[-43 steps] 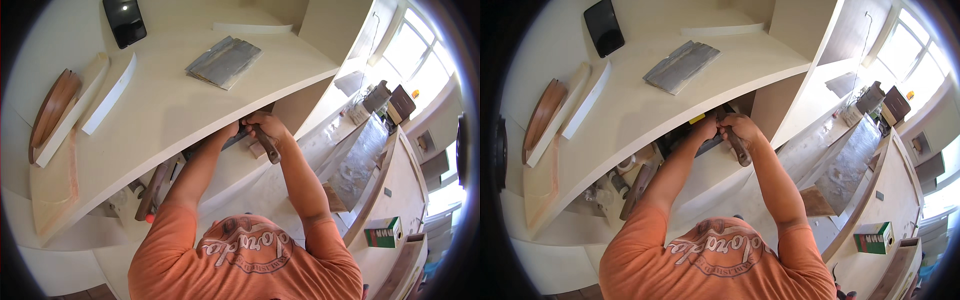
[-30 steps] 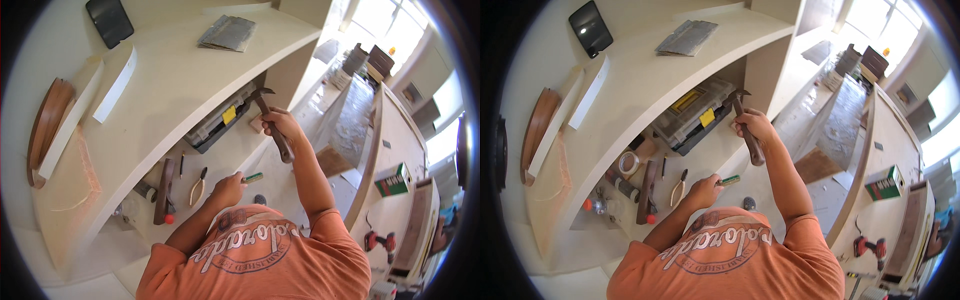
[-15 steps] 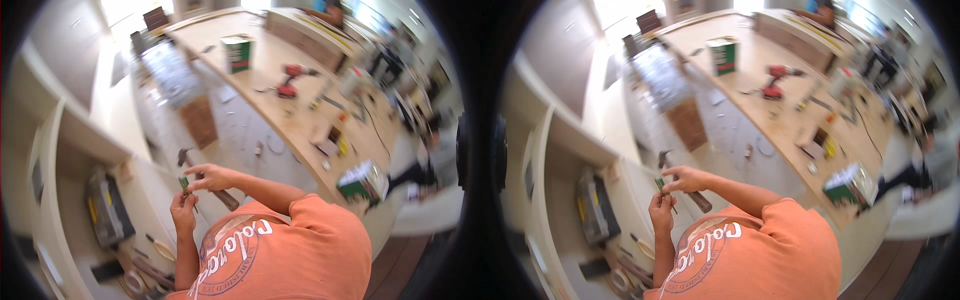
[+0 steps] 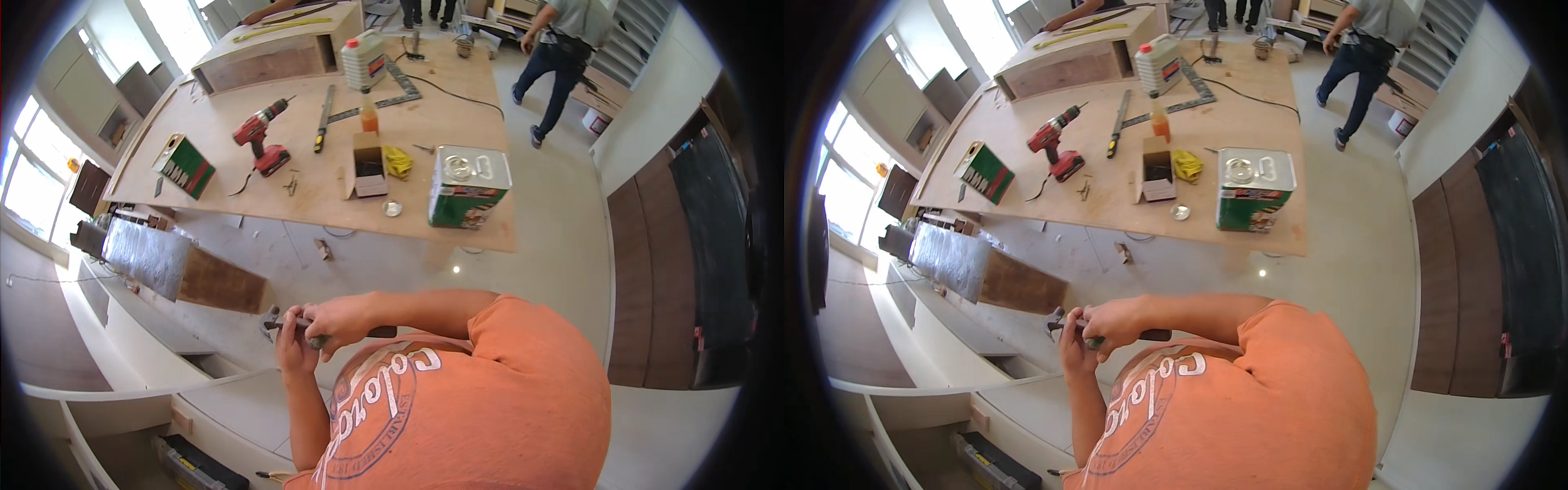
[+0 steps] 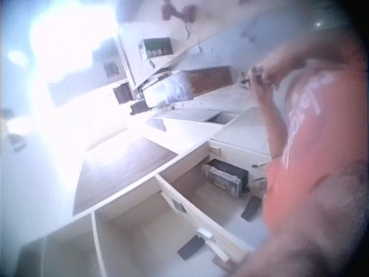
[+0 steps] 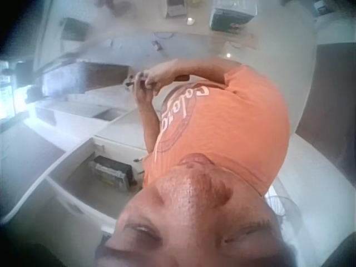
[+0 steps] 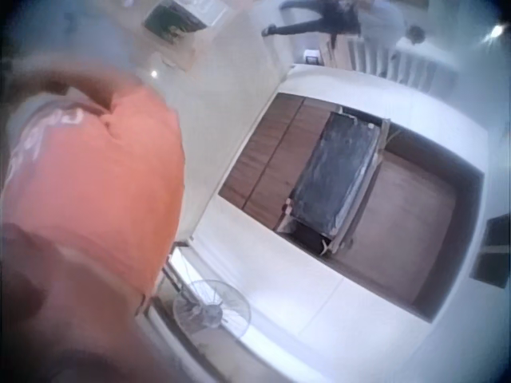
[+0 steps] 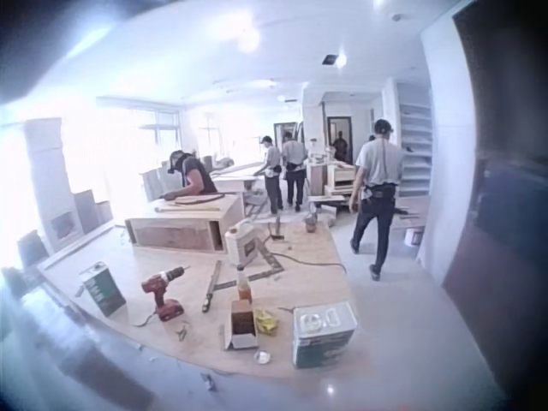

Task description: The person wipes a metal paint can with a yellow cloth, then retrieves a hammer and a small tool from a shelf. They use the hammer and tool to pry open the can's lid, remove the lid, and place it on the table.

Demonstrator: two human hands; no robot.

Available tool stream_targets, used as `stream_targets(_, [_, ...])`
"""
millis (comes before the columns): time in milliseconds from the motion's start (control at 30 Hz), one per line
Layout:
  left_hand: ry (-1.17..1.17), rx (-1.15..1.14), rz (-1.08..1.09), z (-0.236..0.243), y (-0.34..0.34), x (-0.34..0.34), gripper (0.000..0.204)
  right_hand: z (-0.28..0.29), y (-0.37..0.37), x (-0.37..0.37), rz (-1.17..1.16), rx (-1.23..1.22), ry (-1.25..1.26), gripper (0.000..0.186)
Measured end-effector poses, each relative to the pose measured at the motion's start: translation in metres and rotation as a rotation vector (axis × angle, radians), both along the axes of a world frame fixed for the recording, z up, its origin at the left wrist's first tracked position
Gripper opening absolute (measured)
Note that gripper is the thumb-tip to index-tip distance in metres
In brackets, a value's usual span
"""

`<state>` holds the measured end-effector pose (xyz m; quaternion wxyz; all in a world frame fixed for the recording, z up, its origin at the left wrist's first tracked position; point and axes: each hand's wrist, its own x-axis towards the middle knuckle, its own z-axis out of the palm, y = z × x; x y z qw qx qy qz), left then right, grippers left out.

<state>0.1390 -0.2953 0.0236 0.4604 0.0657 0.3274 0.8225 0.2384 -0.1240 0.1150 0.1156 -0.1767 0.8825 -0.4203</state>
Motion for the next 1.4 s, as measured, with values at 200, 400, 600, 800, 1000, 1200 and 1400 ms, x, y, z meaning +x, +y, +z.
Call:
stream_targets(200, [-0.271,-0.145,0.234,-0.082,0.066,-0.002,0.008,0.037,0.079,0.098,-0.269,-0.337,0.228,0.035])
stream_targets(400, [-0.755,-0.355,0.126,-0.16,0.043,0.033,0.014,0.044,0.153,0.132,-0.609,0.193,0.818,0.033])
stream_targets(600, [-0.371,-0.177,0.001,0.01,0.131,0.091,0.021,0.0,0.207,0.122,-0.631,0.444,0.858,0.038])
stream_targets(800, [0.603,-0.533,0.006,0.096,0.131,0.126,0.036,-0.006,0.2,0.097,-0.677,0.384,0.936,0.036])
stream_targets(1000, [0.624,-0.588,-0.036,0.082,0.119,0.126,0.036,-0.009,0.199,0.092,-0.709,0.33,0.876,0.036])
stream_targets(1200, [0.656,-0.555,-0.088,0.081,0.115,0.105,0.035,-0.003,0.198,0.087,-0.789,0.309,0.946,0.041])
stream_targets(1400, [0.65,-0.537,-0.151,0.086,0.113,0.078,0.034,-0.004,0.193,0.08,-0.859,0.351,0.941,0.048])
